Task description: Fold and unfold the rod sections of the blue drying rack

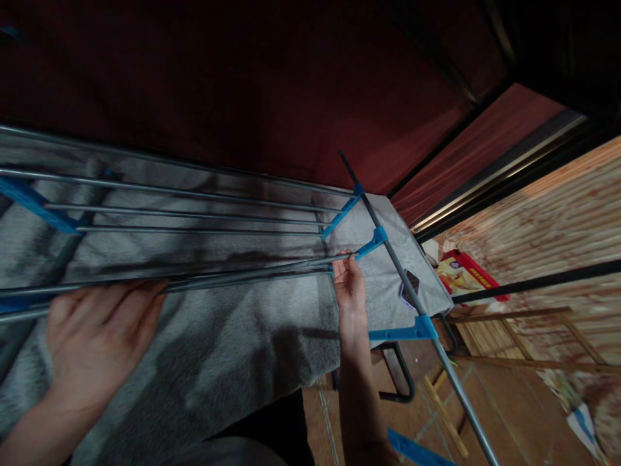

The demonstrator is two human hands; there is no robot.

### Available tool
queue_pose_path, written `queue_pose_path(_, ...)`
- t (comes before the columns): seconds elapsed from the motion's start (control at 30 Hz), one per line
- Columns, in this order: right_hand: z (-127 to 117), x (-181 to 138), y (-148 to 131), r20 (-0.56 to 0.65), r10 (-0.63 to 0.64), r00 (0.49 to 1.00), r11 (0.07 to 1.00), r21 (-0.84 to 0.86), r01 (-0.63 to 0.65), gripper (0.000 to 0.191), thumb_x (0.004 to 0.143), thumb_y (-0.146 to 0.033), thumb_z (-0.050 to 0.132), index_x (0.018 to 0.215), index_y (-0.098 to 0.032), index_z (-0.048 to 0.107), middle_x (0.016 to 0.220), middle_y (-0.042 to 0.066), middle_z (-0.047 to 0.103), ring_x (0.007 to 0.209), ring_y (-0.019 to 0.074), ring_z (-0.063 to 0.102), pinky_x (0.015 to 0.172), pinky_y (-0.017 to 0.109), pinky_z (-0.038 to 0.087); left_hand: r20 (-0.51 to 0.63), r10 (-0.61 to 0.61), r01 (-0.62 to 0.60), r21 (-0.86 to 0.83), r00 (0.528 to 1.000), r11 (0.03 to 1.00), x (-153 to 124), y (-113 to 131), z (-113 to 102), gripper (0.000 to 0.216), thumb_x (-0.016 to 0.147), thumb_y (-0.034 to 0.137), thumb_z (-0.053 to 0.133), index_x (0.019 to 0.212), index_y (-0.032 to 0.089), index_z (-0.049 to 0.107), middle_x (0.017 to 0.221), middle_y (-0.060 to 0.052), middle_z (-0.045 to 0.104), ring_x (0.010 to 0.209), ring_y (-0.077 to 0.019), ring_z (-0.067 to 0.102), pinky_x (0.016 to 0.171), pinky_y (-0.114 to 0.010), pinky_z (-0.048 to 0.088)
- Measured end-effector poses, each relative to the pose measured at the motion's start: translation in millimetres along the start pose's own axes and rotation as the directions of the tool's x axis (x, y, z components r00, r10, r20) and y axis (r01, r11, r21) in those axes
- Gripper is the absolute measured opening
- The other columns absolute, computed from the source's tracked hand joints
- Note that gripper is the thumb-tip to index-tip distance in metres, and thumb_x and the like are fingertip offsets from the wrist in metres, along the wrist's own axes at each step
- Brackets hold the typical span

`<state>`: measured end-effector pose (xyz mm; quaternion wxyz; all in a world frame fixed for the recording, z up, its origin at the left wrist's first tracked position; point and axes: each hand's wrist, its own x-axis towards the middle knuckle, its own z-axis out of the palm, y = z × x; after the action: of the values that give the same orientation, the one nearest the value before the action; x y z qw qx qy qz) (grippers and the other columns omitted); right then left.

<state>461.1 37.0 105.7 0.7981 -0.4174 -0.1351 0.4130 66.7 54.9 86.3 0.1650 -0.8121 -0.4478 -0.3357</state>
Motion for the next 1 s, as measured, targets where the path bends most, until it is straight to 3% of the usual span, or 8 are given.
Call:
queue_pose_path(0.13,-4.3,4.2,-0.5,0.008,0.038,0.999,0.999,-0.002,-0.038,0.005,0.095,-0.027,0.074,0.098,-0.024,0.072,0.095,-0.001,0.079,0.097,0.0126,0.076,0.106,0.03,0.061,0.005,0.018,-0.018,0.028,1.0,0.999,6.8,-2.6,-1.2,0.025,0.103,0.031,0.051,0.122,0.024,0.066,0.092,-0.01,0.071,0.087,-0.0343,0.059,0.085,-0.047,0.039)
queue_pose_path(0.23,-15.7,8.8,0.4,-0.048,0.067,0.997,0.992,-0.103,-0.072,0.017,0.089,-0.033,0.082,0.092,-0.024,0.068,0.086,-0.002,0.076,0.084,0.014,0.075,0.091,0.031,0.065,-0.001,0.005,-0.005,0.011,1.0,1.0,9.7,-4.4,-0.9,0.025,0.102,0.029,0.052,0.123,0.026,0.066,0.096,-0.009,0.073,0.089,-0.0333,0.059,0.086,-0.047,0.039)
queue_pose_path(0.33,-28.4,11.9,0.7,-0.168,-0.058,0.984,0.97,-0.241,0.017,0.019,0.084,-0.033,0.083,0.092,-0.025,0.067,0.085,-0.004,0.075,0.078,0.0133,0.072,0.079,0.028,0.063,-0.01,0.003,-0.003,0.018,1.0,1.0,11.7,-4.7,-1.1,0.023,0.101,0.028,0.055,0.121,0.026,0.067,0.093,-0.008,0.072,0.089,-0.0326,0.06,0.086,-0.046,0.038)
queue_pose_path(0.4,-35.0,13.9,-0.6,-0.233,-0.243,0.942,0.928,-0.34,0.155,0.021,0.08,-0.028,0.08,0.098,-0.027,0.069,0.095,-0.005,0.076,0.088,0.0127,0.072,0.084,0.026,0.061,-0.006,0.005,-0.005,0.03,1.0,1.0,13.7,-4.1,-2.5,0.022,0.102,0.028,0.055,0.119,0.025,0.068,0.089,-0.007,0.07,0.087,-0.0321,0.06,0.086,-0.045,0.038)
queue_pose_path(0.5,-40.3,18.7,-3.5,-0.187,-0.418,0.889,0.84,-0.452,0.3,0.037,0.076,-0.02,0.074,0.112,-0.03,0.071,0.124,-0.002,0.076,0.118,0.0141,0.067,0.104,0.03,0.055,0.0,0.009,-0.009,0.02,1.0,1.0,18.2,-3.1,-5.9,0.02,0.103,0.028,0.054,0.117,0.024,0.068,0.089,-0.007,0.07,0.089,-0.031,0.059,0.086,-0.044,0.038)
queue_pose_path(0.63,-41.8,25.6,-3.5,-0.109,-0.395,0.912,0.848,-0.425,0.316,0.047,0.075,-0.019,0.071,0.121,-0.029,0.072,0.137,0.001,0.073,0.133,0.0172,0.063,0.116,0.037,0.05,-0.006,0.009,-0.009,-0.007,1.0,1.0,24.3,-3.7,-9.0,0.016,0.103,0.027,0.055,0.112,0.025,0.069,0.09,-0.007,0.071,0.089,-0.0298,0.059,0.085,-0.042,0.037)
queue_pose_path(0.83,-44.3,26.7,1.0,-0.05,-0.436,0.899,0.819,-0.437,0.372,0.05,0.074,-0.019,0.072,0.123,-0.03,0.073,0.135,0.0,0.075,0.127,0.0145,0.068,0.113,0.034,0.052,-0.033,-0.02,0.018,-0.063,0.999,0.998,30.0,-5.1,-11.0,0.016,0.103,0.028,0.057,0.112,0.026,0.07,0.089,-0.005,0.072,0.09,-0.0285,0.059,0.086,-0.041,0.037)
queue_pose_path(1.0,-44.6,25.0,-0.6,-0.087,-0.402,0.912,0.824,-0.468,0.319,0.052,0.073,-0.022,0.072,0.125,-0.03,0.071,0.141,0.002,0.072,0.127,0.0158,0.068,0.114,0.037,0.052,-0.027,-0.014,0.012,-0.064,1.0,0.998,32.8,-8.7,-7.1,0.018,0.104,0.028,0.057,0.114,0.025,0.072,0.091,-0.005,0.074,0.09,-0.0268,0.061,0.089,-0.041,0.039)
